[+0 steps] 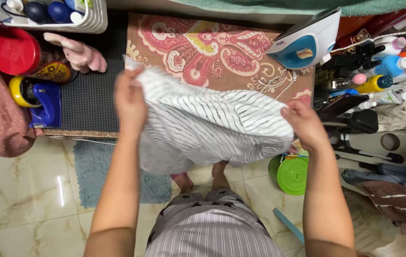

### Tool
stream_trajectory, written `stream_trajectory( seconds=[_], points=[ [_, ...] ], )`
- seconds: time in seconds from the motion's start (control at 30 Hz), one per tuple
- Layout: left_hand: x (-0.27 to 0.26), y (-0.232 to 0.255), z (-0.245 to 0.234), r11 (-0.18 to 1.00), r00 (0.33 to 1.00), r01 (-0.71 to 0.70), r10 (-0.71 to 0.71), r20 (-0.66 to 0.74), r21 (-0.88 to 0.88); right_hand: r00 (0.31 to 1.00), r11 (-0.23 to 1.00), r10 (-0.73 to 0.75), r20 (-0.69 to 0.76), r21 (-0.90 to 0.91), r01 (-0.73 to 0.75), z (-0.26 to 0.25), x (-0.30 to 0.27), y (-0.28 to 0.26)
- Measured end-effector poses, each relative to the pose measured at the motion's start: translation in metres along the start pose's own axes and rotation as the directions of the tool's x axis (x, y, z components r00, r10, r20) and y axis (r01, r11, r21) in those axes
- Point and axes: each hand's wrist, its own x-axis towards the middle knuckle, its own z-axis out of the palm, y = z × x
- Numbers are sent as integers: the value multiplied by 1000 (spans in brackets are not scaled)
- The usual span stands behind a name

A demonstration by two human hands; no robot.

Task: The person irons a striped shirt on a patterned ironing board. They repeatedly smooth the fabric, reposition the shirt, and use a handheld iron to press different sections, including the sleeves and body, before folding the garment.

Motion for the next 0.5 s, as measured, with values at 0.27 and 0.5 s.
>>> stream_trajectory(
  seconds=[0.27,0.5],
  points=[
    [61,60,-23,956,951,-291,293,98,-34,918,856,-296,-266,353,378,-12,-33,6],
    [64,-63,70,918,917,17,-172,359,396,986,935,-17,-164,-352,-43,32,40,93]
  ],
)
